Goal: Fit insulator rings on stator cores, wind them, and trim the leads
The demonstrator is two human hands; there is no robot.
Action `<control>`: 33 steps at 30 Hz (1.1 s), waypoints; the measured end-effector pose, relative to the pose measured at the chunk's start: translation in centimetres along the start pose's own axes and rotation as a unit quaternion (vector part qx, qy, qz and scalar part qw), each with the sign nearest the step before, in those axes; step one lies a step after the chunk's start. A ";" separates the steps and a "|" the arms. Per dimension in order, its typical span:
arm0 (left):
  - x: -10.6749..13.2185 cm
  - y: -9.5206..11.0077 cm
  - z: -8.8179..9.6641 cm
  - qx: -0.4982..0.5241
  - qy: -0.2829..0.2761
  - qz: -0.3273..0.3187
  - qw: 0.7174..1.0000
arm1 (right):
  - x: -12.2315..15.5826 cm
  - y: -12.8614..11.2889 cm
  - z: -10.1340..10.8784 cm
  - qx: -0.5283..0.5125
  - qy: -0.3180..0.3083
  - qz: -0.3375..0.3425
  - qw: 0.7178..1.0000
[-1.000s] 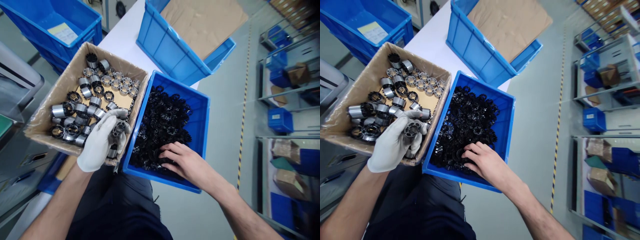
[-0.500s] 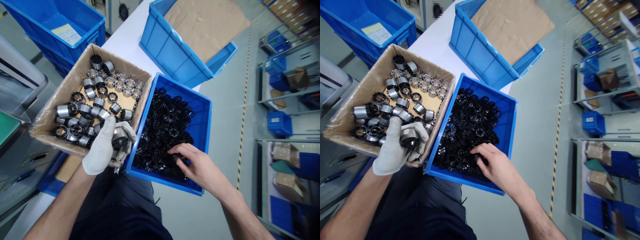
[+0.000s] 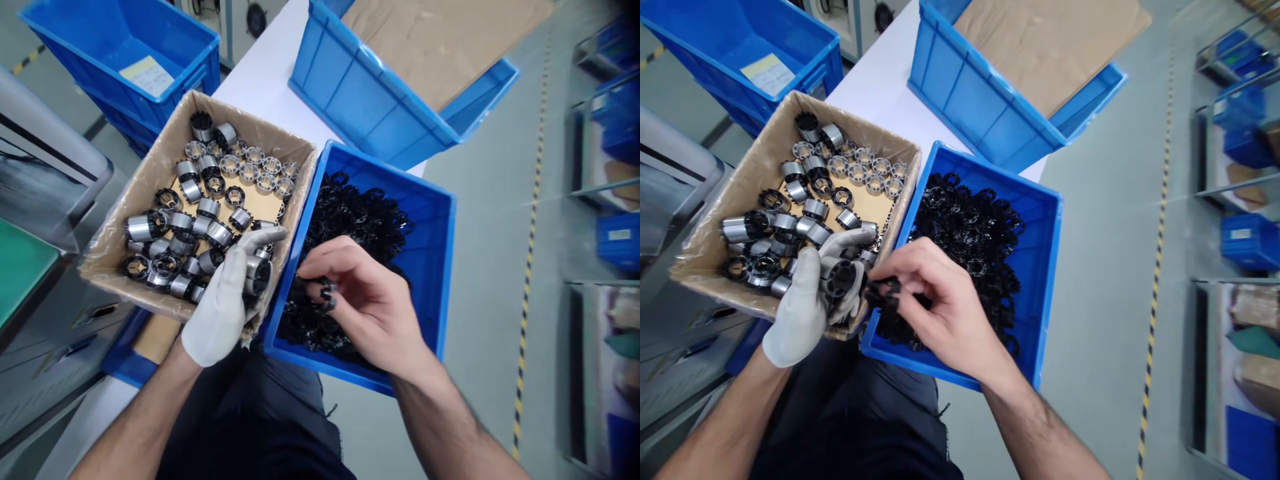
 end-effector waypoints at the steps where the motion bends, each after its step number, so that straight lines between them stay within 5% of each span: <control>1: 0.0 0.1 -0.2 -0.002 -0.003 -0.011 1.000 | -0.9 0.1 -0.9 -0.014 -0.006 0.006 1.000; 5: -0.1 0.2 -0.4 -0.009 -0.016 -0.034 0.999 | -2.6 1.6 -2.6 -0.067 0.007 -0.009 0.998; 10: 0.1 0.0 -0.4 -0.024 -0.016 -0.012 1.000 | -2.5 3.1 -2.4 -0.118 0.034 -0.034 0.992; 18: 0.0 0.3 -0.4 -0.056 -0.018 -0.027 0.998 | -2.3 3.1 -2.1 -0.138 0.026 -0.034 0.989; 24: 0.3 0.4 -0.5 -0.067 -0.051 -0.031 0.996 | -2.3 2.7 -1.6 -0.091 0.033 0.027 0.995; 29: 0.2 0.3 -0.4 -0.056 -0.064 -0.055 0.995 | -2.4 4.0 -2.1 -0.161 0.045 -0.028 0.985; 33: -0.4 -0.1 0.0 0.003 -0.035 -0.013 0.999 | -2.7 3.5 -1.6 -0.200 0.083 0.003 0.976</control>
Point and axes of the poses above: each hand's wrist, its own x-axis away from the middle knuckle, its own z-axis out of the back of the hand, y = z × x, the point moved 6 cm from there along -x, towards the middle knuckle, and after that the axes turned 6 degrees about -x, right-handed, at the moved point
